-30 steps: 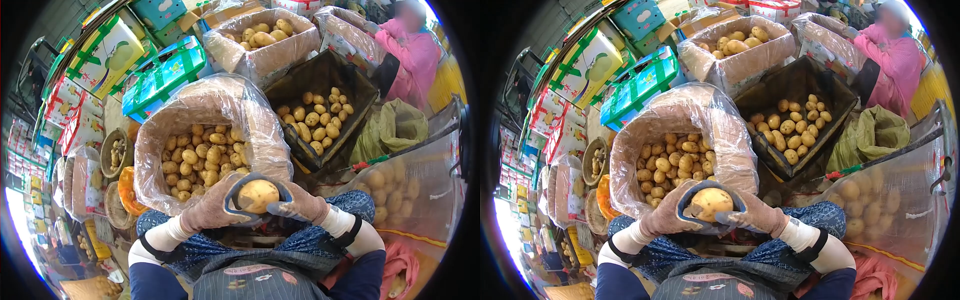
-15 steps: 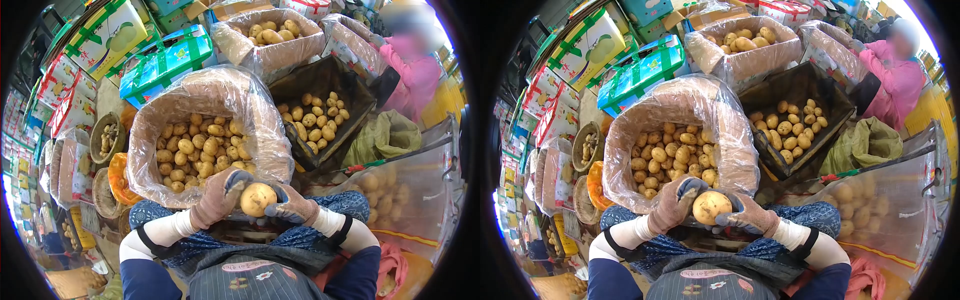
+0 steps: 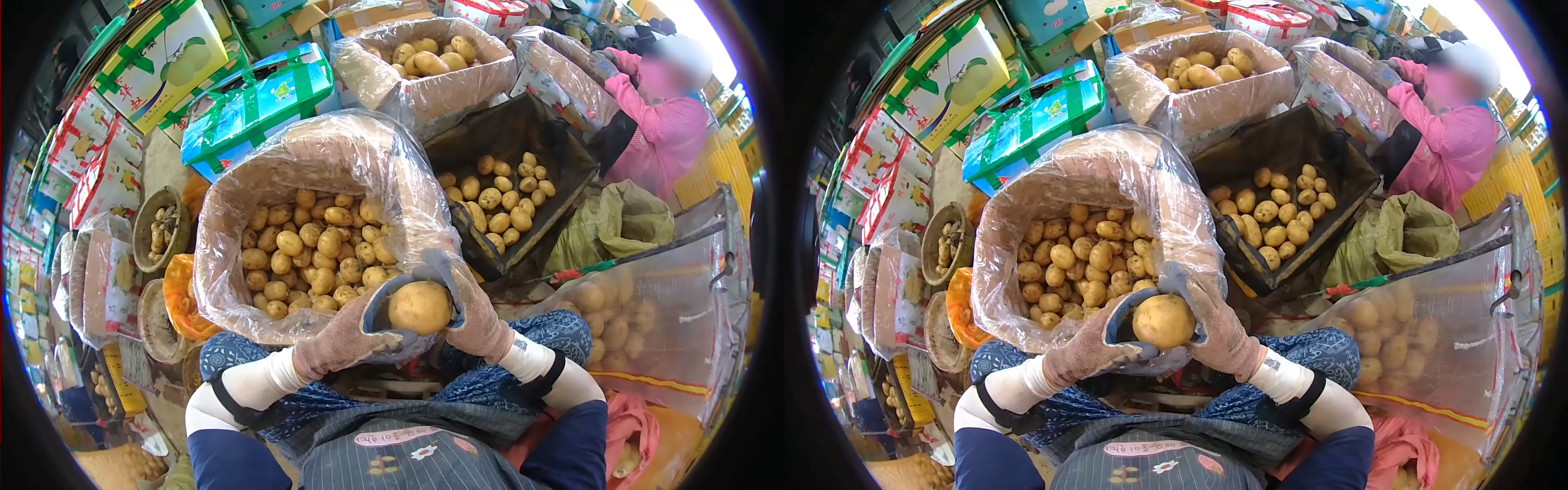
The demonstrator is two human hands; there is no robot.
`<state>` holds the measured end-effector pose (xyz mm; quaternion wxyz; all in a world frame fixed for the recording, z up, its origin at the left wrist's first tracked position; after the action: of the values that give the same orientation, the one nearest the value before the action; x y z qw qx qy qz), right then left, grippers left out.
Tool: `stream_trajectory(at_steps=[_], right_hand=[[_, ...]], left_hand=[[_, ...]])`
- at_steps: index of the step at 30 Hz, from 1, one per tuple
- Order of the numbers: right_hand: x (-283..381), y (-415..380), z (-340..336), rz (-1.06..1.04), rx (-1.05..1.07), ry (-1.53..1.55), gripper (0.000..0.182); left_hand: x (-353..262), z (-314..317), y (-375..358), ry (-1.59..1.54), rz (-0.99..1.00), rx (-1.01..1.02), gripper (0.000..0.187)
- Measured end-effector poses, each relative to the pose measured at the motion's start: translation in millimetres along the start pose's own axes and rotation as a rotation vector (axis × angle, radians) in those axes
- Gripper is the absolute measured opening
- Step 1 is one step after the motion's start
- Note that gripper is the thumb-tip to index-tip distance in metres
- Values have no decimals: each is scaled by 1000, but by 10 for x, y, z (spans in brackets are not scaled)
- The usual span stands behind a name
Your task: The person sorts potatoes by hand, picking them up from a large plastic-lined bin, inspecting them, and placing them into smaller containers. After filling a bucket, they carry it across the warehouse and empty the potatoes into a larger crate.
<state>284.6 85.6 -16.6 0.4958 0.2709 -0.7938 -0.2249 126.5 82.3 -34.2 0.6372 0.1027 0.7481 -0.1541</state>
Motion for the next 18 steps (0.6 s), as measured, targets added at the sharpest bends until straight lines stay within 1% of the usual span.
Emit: stream_trajectory(at_steps=[1, 2, 3, 7, 9, 11, 12, 13, 14, 15, 17, 18], right_hand=[[13, 15, -7, 0, 1, 0, 88], [-23, 36, 11, 114, 39, 90, 91], [-54, 51, 35, 228, 77, 180, 94], [-30, 23, 14, 184, 158, 187, 95], [-105, -65, 79, 270, 246, 274, 95], [-57, -31, 35, 272, 260, 259, 94], [-42, -17, 18, 272, 271, 239, 93], [-57, -31, 16, 275, 271, 240, 93], [-85, -53, 18, 307, 262, 281, 89], [-106, -73, 16, 338, 252, 321, 85], [-104, -102, -7, 356, 250, 354, 83], [-107, -117, -11, 370, 249, 389, 82]], left_hand=[[-13, -6, 10, -18, 53, -9, 78], [-38, -12, 13, -36, 105, -18, 78], [-30, -12, 16, -36, 103, -18, 78], [-41, -6, -8, 29, 101, -47, 76], [-35, 9, -16, 54, 103, -55, 74], [49, 52, -16, -125, 10, -8, 72], [56, 54, -15, -126, 7, -8, 72], [38, 48, -14, -53, 53, -19, 72], [18, 44, -15, 20, 99, -28, 72], [7, 51, -16, 20, 96, -28, 72], [-65, 54, -21, 8, 133, -54, 65], [-54, 70, -28, 11, 129, -60, 65]])
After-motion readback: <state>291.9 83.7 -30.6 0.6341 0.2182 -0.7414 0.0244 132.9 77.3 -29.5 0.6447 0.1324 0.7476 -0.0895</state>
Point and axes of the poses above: each hand's wrist, its own y-axis towards the middle knuckle, its own z-axis out of the palm, x = y × z, the point moved 8 cm from there along y, towards the middle knuckle, and after that the axes turned 13 degrees about -x, right-handed, at the moved point
